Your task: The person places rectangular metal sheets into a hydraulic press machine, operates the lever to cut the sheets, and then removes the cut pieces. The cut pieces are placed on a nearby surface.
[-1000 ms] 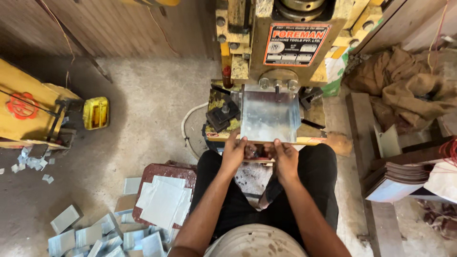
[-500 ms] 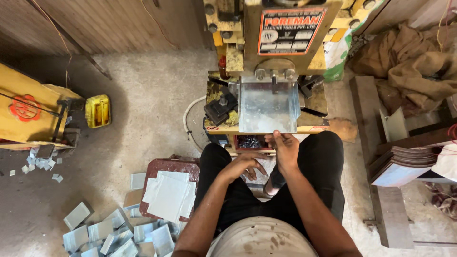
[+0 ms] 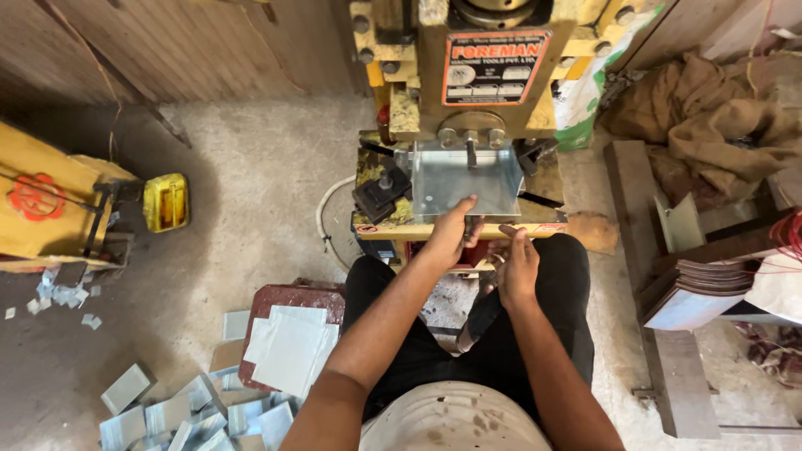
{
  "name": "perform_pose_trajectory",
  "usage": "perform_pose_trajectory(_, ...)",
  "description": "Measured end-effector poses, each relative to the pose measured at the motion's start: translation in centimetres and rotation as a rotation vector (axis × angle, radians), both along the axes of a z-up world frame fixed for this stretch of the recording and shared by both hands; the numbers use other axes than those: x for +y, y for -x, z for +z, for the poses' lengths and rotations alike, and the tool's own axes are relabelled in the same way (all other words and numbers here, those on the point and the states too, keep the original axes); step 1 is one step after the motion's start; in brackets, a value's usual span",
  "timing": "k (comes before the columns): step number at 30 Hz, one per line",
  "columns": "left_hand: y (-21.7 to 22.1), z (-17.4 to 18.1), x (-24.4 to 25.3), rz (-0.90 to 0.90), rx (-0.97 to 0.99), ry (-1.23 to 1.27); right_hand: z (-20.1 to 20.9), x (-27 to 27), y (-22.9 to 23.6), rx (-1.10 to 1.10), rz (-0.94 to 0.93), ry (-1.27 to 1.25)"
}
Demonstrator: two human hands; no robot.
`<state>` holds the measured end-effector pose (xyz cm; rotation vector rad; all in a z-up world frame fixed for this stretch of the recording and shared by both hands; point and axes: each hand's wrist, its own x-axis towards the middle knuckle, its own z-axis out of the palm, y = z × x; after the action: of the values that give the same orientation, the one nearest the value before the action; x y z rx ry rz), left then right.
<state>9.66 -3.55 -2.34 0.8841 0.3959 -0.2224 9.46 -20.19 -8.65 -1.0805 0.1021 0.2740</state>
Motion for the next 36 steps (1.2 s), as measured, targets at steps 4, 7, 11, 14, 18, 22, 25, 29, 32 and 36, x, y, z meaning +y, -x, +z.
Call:
perform_pose_trajectory(4, 1.2, 0.1, -0.7, 0.019, -0.033, 0.249, -0.4, -2.2, -0.7, 0.079, 0.042, -0.145)
perform_pose_trajectory(7, 6.8, 1.7, 0.8, -0.175, -0.123, -0.016, 1.7, -2.6, -1.3, 0.121, 0.051, -0.188)
perform_pose_trajectory(11, 10.6, 3.1, 3.5, 0.121, -0.052, -0.217, 8.7, -4.1, -1.0, 0.116, 0.212, -0.314)
perform_pose_trajectory(14, 10.8, 3.7, 6.0, 0.148, -0.203, 0.082, 10.5, -4.1, 0.1, -0.132, 0.270, -0.278)
perform_pose_trajectory(18, 11.4, 4.9, 5.5, 0.173, -0.318, 0.176, 10.4, -2.5, 0.0, -0.159, 0.197, -0.096)
perform_pose_trajectory(22, 10.5, 6.3, 3.7, 0.162, -0.238, -0.256, 10.6, 0.4, 0.7, -0.168, 0.206, -0.103)
perform_pose_trajectory(25, 9.2, 4.8, 3.0, 0.236, -0.184, -0.582, 10.8, 1.4, 0.1, -0.243, 0.224, 0.022)
perform_pose_trajectory(29, 6.4, 1.3, 5.0, 0.398, -0.417, -0.915, 9.2, 2.2, -2.7, -0.255, 0.195, 0.107)
perform_pose_trajectory(32, 4.7, -0.6, 6.3, 0.411, -0.281, -0.845, 7.5, 1.7, -4.3, -0.285, 0.193, 0.146)
perform_pose_trajectory(36, 4.8, -2.1, 6.4, 0.442, -0.328, -0.789, 6.6, 1.5, -4.8, -0.277, 0.182, 0.227)
